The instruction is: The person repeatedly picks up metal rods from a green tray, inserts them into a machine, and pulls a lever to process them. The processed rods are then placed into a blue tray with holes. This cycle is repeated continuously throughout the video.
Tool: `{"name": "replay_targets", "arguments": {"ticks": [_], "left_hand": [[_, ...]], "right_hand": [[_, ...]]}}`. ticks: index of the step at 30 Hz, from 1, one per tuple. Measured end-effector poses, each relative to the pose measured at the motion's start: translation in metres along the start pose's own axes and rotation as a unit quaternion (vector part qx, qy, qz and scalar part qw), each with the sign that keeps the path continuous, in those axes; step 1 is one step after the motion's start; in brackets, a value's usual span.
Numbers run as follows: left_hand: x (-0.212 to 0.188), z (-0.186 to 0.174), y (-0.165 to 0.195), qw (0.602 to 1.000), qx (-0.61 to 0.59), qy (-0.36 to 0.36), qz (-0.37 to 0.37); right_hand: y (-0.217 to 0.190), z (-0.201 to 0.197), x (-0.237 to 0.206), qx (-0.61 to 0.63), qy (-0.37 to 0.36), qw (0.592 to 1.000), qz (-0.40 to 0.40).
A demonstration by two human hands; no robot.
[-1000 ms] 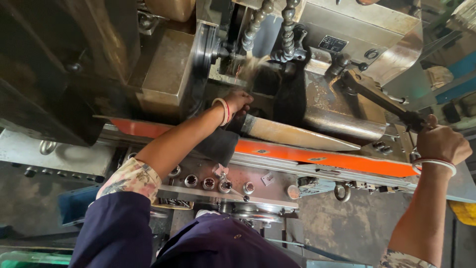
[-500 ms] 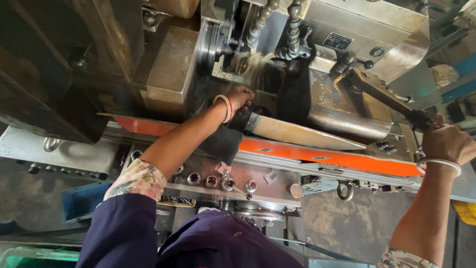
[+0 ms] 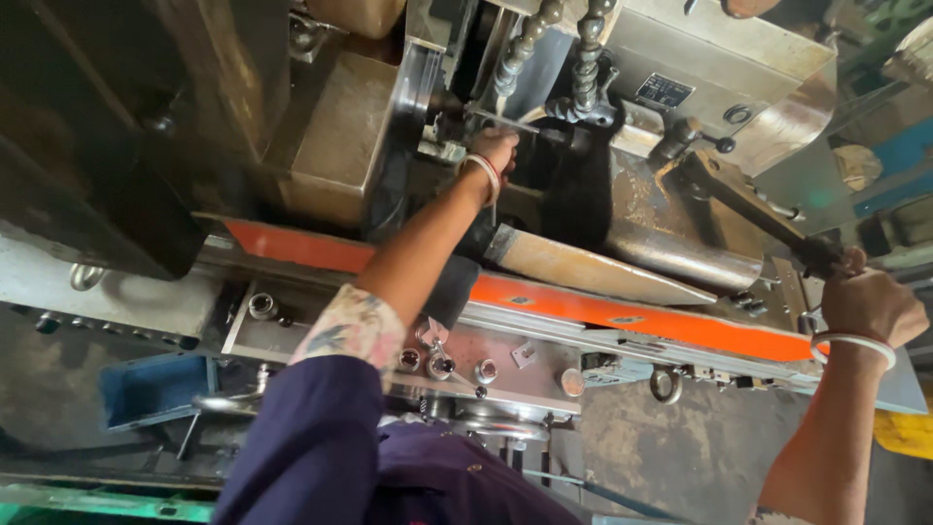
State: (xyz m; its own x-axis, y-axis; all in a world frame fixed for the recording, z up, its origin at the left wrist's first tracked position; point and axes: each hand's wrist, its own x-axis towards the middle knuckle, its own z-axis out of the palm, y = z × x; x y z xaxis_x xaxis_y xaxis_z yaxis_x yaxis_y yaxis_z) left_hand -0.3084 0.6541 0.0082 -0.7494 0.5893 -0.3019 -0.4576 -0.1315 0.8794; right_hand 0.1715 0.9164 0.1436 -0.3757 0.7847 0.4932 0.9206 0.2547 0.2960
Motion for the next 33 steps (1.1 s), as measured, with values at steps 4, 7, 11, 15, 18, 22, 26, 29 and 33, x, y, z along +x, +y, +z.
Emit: {"name": "replay_targets", "arguments": {"ticks": [4,7,11,15,18,22,26,29,33], "left_hand": [[0.011,0.011,0.014,0.991,-0.103,0.041,-0.079],[0.022,0.016,0.021,0.980,-0.147,0.074,-0.110],[0.039,0.018,0.016,0.976,-0.178,0.075,-0.099],[0.049,0.018,0.009,0.971,-0.212,0.099,-0.044],[0.049,0.017,0.012,0.975,-0.164,0.107,-0.105],[0.046,0.014,0.016,0.970,-0.191,0.088,-0.125],[0.045,0.010,0.006,0.973,-0.194,0.031,-0.124],[0.048,0.008,-0.002,0.969,-0.210,0.012,-0.129],[0.055,0.009,-0.006,0.965,-0.238,0.020,-0.112]], "right_hand": [[0.003,0.007,0.003,0.005,-0.016,1.000,0.013],[0.006,0.012,0.003,0.002,-0.015,1.000,0.017],[0.010,0.019,0.002,-0.003,-0.026,0.999,0.027],[0.014,0.025,0.002,-0.014,-0.022,0.999,0.022],[0.016,0.027,0.002,-0.012,-0.019,0.999,0.025],[0.016,0.028,0.001,-0.010,-0.014,0.999,0.027],[0.017,0.028,0.000,-0.017,-0.022,0.999,0.031],[0.018,0.028,0.000,-0.022,-0.021,0.999,0.028],[0.019,0.028,-0.001,-0.030,-0.036,0.998,0.031]]}}
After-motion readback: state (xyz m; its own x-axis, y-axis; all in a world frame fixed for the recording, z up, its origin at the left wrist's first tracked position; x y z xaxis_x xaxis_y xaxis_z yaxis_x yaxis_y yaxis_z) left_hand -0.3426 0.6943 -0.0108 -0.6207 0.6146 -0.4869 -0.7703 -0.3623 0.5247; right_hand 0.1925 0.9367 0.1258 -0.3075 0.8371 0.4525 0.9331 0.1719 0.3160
